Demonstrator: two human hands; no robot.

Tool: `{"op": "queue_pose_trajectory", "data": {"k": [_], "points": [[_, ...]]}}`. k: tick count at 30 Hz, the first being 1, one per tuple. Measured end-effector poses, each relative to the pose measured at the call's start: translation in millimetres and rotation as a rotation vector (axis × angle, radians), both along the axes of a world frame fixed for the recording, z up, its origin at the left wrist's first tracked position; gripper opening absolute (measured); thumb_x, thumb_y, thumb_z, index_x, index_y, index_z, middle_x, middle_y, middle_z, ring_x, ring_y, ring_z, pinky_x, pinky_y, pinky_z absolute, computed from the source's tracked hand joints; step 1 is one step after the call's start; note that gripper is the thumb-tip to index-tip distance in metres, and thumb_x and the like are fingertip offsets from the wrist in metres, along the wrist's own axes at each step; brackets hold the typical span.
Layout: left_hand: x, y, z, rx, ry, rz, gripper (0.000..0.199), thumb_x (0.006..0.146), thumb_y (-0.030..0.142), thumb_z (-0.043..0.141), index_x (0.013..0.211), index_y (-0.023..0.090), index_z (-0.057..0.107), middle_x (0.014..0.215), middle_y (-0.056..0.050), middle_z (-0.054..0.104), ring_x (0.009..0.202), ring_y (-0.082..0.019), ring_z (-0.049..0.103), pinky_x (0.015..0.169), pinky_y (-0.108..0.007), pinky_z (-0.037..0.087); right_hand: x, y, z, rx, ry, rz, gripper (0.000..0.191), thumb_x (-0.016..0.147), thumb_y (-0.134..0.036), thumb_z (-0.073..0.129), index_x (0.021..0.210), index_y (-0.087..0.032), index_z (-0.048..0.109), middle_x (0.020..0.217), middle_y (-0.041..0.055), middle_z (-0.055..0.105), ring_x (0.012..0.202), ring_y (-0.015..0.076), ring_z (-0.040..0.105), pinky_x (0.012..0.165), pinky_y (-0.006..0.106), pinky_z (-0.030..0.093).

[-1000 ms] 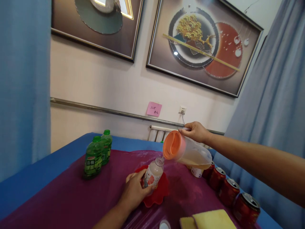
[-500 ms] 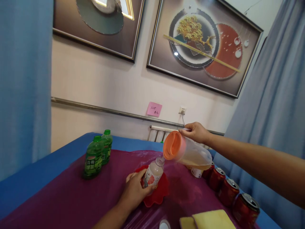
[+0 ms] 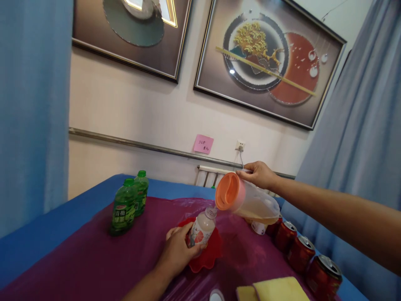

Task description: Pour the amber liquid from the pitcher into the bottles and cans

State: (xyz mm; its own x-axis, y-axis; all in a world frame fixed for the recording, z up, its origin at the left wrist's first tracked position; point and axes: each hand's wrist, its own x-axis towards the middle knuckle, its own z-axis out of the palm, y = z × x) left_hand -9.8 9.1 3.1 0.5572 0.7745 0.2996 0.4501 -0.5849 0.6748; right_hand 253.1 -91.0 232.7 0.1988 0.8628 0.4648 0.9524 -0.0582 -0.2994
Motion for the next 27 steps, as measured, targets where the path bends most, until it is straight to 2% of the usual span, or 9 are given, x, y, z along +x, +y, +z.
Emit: {"op": "queue_pose_trajectory", "data": {"k": [27], "points": [[0.7, 0.0, 2.3, -0.007, 0.016, 0.001, 0.062, 0.068, 0.043, 0.077, 0.126, 0.022, 0.067, 0.118, -0.007, 0.076, 0.111, -0.03, 0.065, 0.108, -0.043, 0.034, 3.3, 1.8, -3.9, 0.006, -0.003, 0.007, 0.059, 0.077, -0.072, 0.055, 0.054, -0.022, 0.035, 0.054, -0.0053, 0.025, 0.053, 0.0101, 0.026, 0.048, 0.027, 0.019]]}}
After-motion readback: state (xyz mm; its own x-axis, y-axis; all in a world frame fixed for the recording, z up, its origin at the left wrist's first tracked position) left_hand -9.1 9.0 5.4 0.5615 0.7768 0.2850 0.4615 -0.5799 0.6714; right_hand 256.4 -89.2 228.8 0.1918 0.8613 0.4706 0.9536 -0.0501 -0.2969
